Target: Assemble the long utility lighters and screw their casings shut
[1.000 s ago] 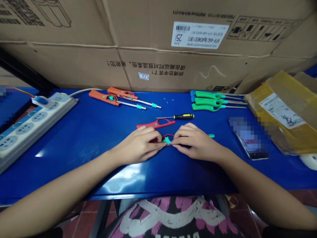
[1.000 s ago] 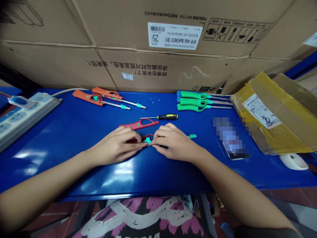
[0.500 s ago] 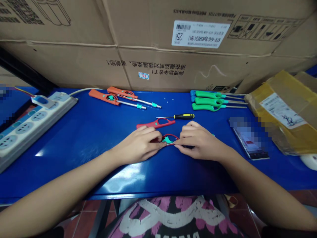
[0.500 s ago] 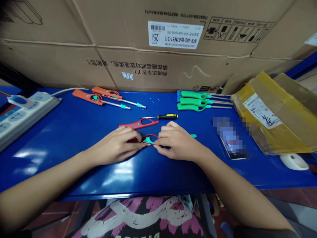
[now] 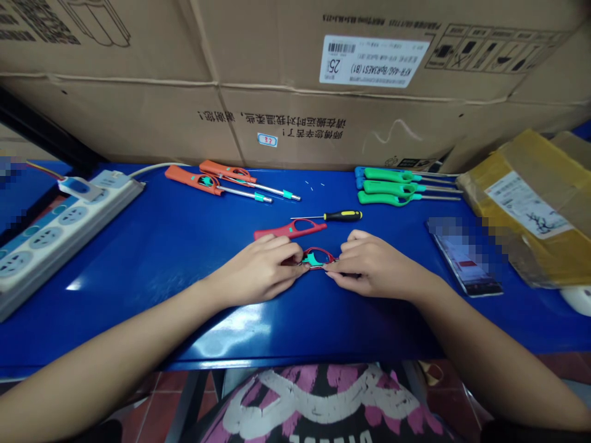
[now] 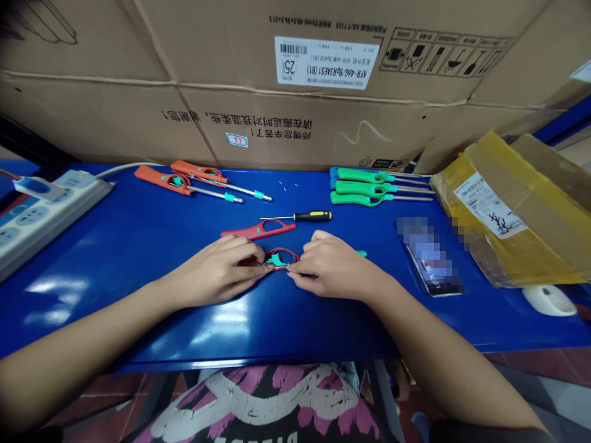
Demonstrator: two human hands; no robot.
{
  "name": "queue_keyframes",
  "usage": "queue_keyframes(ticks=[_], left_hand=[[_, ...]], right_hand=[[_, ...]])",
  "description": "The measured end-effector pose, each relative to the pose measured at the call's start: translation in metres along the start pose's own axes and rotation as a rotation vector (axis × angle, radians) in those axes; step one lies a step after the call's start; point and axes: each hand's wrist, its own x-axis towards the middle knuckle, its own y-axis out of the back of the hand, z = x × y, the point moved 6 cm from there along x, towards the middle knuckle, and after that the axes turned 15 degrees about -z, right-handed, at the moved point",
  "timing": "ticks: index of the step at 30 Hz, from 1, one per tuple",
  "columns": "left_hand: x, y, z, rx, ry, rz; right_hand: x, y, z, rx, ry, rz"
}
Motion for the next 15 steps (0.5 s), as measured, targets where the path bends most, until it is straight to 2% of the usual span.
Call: queue_keyframes(ticks=[5,8,12,15], left_hand=[[-0.002,0.003,-0.003,-0.036,-0.025,0.033],[-0.007,0.009,-0.012,-0.147,-0.013,0.108],[-0.016,0.021,-0.035,-0.191,0.166,0.267],[-0.021,0.02,-0.055,-0.153,0.342,0.268]], right_hand=[[0.001,0.0,0.001,0.021,-0.009,0.008],[0.0,0.001,0.002,0.041,-0.001,0.037],[-0.001,0.002,0.004,0.066,-0.008,0.088],[-0.002,0.004,0.006,0.029,-0.029,0.148]])
